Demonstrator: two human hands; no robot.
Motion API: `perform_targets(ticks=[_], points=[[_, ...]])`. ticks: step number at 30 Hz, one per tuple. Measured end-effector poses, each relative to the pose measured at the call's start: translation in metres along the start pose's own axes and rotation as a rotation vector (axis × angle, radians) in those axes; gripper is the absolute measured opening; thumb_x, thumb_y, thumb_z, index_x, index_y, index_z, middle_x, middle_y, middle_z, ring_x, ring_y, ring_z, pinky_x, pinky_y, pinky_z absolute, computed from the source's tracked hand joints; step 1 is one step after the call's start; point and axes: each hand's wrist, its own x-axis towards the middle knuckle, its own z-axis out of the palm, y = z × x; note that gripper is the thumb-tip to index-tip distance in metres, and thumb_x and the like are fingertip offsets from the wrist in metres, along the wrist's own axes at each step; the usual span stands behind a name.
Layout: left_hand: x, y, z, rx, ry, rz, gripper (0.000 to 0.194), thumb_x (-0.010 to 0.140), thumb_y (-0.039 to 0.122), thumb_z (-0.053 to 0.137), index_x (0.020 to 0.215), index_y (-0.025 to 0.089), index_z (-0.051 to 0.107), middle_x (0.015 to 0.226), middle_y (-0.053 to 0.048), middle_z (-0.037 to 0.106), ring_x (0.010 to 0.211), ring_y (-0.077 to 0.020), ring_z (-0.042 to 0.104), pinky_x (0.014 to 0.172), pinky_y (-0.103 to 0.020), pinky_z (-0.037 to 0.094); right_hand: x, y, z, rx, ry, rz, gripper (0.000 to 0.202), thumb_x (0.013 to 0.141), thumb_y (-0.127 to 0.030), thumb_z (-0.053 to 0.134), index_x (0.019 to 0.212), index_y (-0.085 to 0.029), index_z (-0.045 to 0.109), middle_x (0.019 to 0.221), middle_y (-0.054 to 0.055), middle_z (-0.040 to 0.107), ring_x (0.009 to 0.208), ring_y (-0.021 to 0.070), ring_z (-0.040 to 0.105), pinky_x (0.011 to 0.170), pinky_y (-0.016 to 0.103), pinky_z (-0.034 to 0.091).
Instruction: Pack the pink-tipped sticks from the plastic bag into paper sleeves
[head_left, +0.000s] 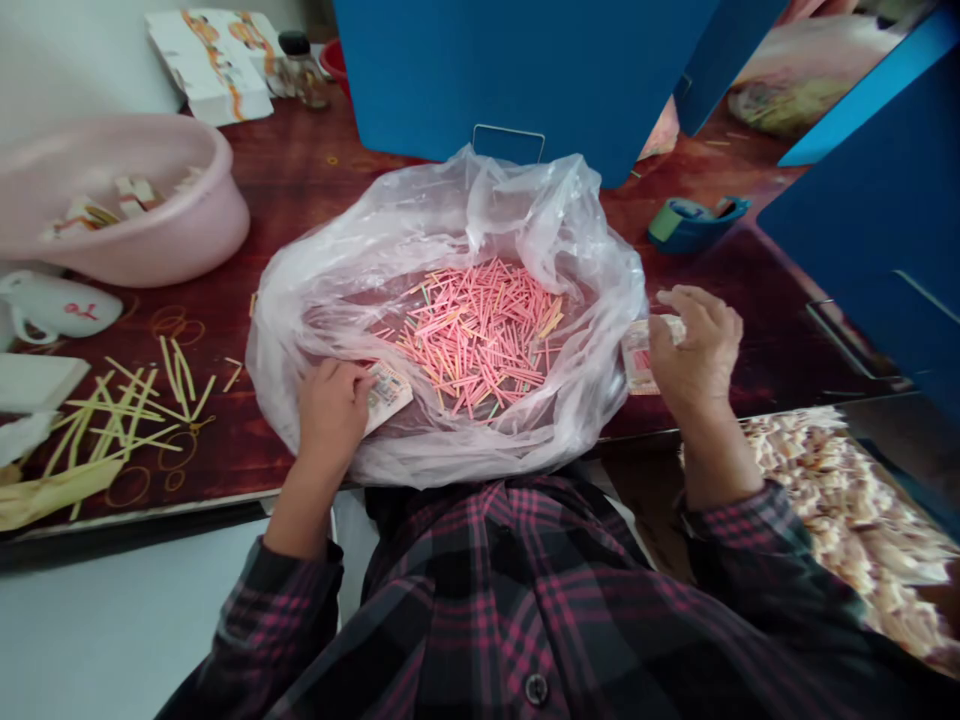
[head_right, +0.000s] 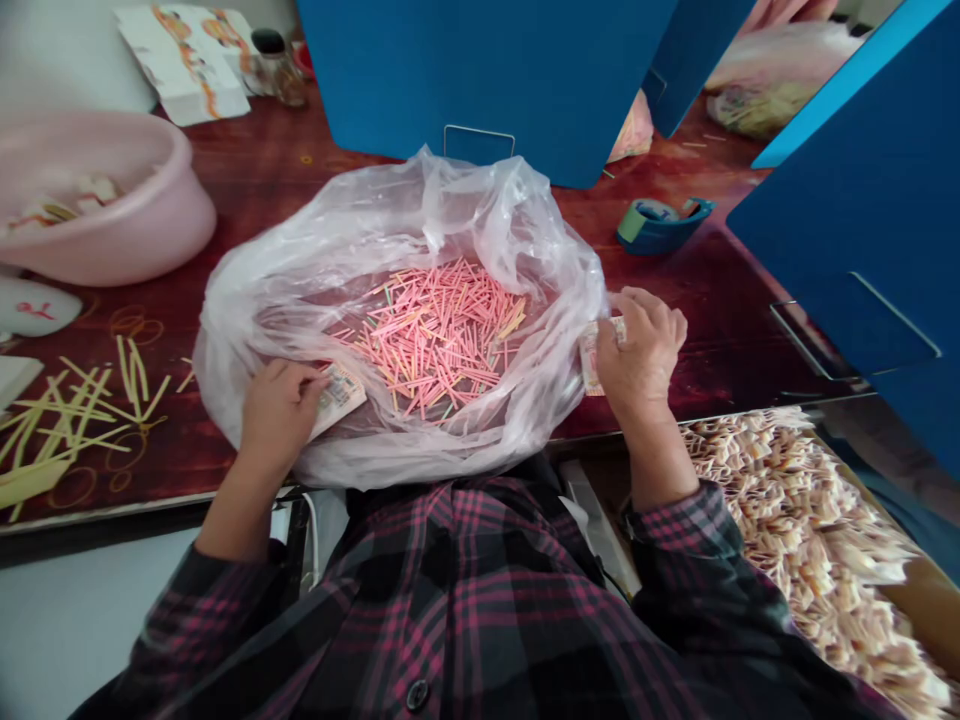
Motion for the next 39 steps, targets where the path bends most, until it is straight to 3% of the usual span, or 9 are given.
perform_targets(ticks=[5,10,13,17,21,24,30,34,39], points=[[-0.004,0.001,-0.003,-0.017,0.096,0.032,0.018,0.099,0.028,0.058,0.089,0.021,0.071,0.099,-0.012,0.073,0.099,-0.0325,0.067,0.093,-0.048,0.053,-0.008,-0.069,-0.003,0.465,-0.147,-0.146,0.03,0.103,-0.039,0.059,0.116,-0.023,0.081,0.123,0.013,0.082,0.12,0.0308,0.075,0.113,0.054,0.054],[-0.016,0.042,-0.022,-0.135,0.362,0.279,0.022,0.108,0.035,0.057,0.096,0.022,0.071,0.106,-0.009,0.076,0.105,-0.0284,0.068,0.099,-0.045,0.051,-0.025,-0.149,-0.002,0.956,-0.69,0.004,0.045,0.096,-0.067,0.07,0.101,-0.023,0.082,0.103,0.007,0.083,0.096,0.025,0.075,0.09,0.041,0.061],[-0.017,0.079,-0.022,-0.227,0.339,0.422,0.023,0.11,0.033,0.055,0.097,0.022,0.07,0.103,-0.008,0.077,0.103,-0.0254,0.07,0.096,-0.042,0.051,-0.032,-0.173,0.004,1.08,-0.937,0.069,0.053,0.084,-0.075,0.079,0.085,-0.021,0.075,0.085,0.003,0.074,0.08,0.0187,0.066,0.074,0.033,0.055],[-0.014,0.106,-0.008,-0.48,0.181,0.361,0.014,0.106,0.035,0.062,0.106,0.022,0.067,0.111,-0.008,0.076,0.107,-0.025,0.07,0.098,-0.041,0.054,-0.038,-0.171,0.012,1.105,-0.91,0.182,0.049,0.082,-0.066,0.08,0.072,-0.022,0.063,0.067,-0.004,0.056,0.064,0.0128,0.05,0.06,0.028,0.043],[-0.016,0.11,-0.001,-0.898,-0.116,0.076,0.034,0.093,0.032,0.074,0.124,0.024,0.061,0.101,-0.001,0.075,0.089,-0.0196,0.072,0.082,-0.033,0.059,-0.04,-0.159,0.016,1.141,-0.867,0.251,0.037,0.082,-0.057,0.081,0.083,-0.021,0.07,0.074,-0.002,0.063,0.069,0.0148,0.055,0.064,0.029,0.047],[-0.017,0.11,-0.004,-1.083,-0.27,-0.056,0.031,0.089,0.033,0.073,0.118,0.025,0.063,0.084,0.004,0.07,0.072,-0.0162,0.068,0.065,-0.026,0.055,-0.043,-0.157,0.018,1.168,-0.814,0.243,0.038,0.078,-0.055,0.084,0.091,-0.021,0.074,0.08,-0.001,0.068,0.074,0.0154,0.058,0.07,0.03,0.05],[-0.019,0.109,-0.011,-0.953,-0.258,-0.05,0.015,0.094,0.036,0.067,0.097,0.023,0.073,0.079,0.003,0.074,0.069,-0.0153,0.067,0.068,-0.026,0.054,-0.055,-0.164,0.017,1.007,-0.728,0.096,0.056,0.091,-0.072,0.071,0.068,-0.021,0.064,0.063,-0.002,0.054,0.064,0.014,0.047,0.063,0.029,0.039],[-0.021,0.105,-0.014,-0.779,-0.237,0.069,0.018,0.099,0.034,0.063,0.092,0.023,0.074,0.08,0.001,0.076,0.077,-0.0182,0.069,0.075,-0.03,0.054,-0.047,-0.156,0.016,0.944,-0.799,-0.056,0.07,0.098,-0.083,0.054,0.063,-0.022,0.055,0.063,-0.001,0.052,0.062,0.0143,0.046,0.063,0.03,0.038],[-0.017,0.103,-0.006,-0.517,-0.172,0.318,0.022,0.105,0.029,0.058,0.09,0.022,0.072,0.094,-0.006,0.08,0.093,-0.0232,0.07,0.091,-0.039,0.053,-0.006,-0.135,0.028,0.339,-0.692,-0.151,0.056,0.109,-0.057,0.05,0.067,-0.022,0.062,0.073,0.006,0.067,0.071,0.0197,0.06,0.07,0.032,0.044]])
